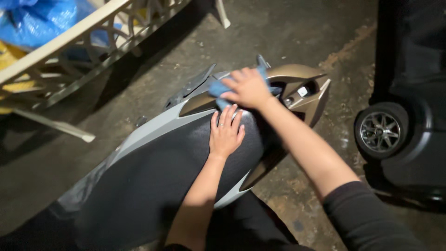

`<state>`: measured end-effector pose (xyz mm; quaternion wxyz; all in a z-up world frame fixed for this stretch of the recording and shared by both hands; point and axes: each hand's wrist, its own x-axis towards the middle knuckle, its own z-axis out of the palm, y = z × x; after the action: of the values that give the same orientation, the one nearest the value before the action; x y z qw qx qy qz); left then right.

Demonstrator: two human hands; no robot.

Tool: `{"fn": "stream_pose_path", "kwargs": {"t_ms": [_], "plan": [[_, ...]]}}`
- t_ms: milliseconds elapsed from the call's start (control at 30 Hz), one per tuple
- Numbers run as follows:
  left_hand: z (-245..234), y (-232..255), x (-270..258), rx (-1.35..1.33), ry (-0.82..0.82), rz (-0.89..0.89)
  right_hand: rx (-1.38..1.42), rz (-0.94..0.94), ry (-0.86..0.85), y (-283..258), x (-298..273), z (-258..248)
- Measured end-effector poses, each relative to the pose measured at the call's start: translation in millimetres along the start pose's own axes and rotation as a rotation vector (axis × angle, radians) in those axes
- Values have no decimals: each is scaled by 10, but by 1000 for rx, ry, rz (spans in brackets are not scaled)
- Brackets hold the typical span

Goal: The person wipes the seat and handlebar area of a scooter with a blue cloth. The person moves from the seat to the handlebars, wiping various surfaces including the grips and dashboard area.

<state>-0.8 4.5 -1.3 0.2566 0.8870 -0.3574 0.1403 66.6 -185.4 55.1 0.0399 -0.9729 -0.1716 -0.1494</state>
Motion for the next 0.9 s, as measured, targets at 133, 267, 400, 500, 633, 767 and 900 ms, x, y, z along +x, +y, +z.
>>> {"fn": "stream_pose_path", "kwargs": {"t_ms": [133, 267, 400, 500, 633, 767, 900], "plan": [[-125, -145, -123, -33, 94, -89, 44, -138, 75, -182, 71, 91], [-515, -636, -444, 106, 104, -278, 66, -81, 35, 365, -287, -246], [-841, -1058, -805, 182, 209, -450, -84, -34, 78, 534, -444, -377], [-809, -1185, -1017, 197, 192, -577, -69, -44, 47, 236, -301, -212], [-684, -1252, -1143, 221, 154, -549, 74, -116, -38, -560, 195, 202], [-629, -1265, -1188, 197, 160, -553, 173, -149, -98, -1321, 586, 585], [-649, -1259, -1201, 189, 150, -567, 268, -194, -124, -1416, 668, 655]]}}
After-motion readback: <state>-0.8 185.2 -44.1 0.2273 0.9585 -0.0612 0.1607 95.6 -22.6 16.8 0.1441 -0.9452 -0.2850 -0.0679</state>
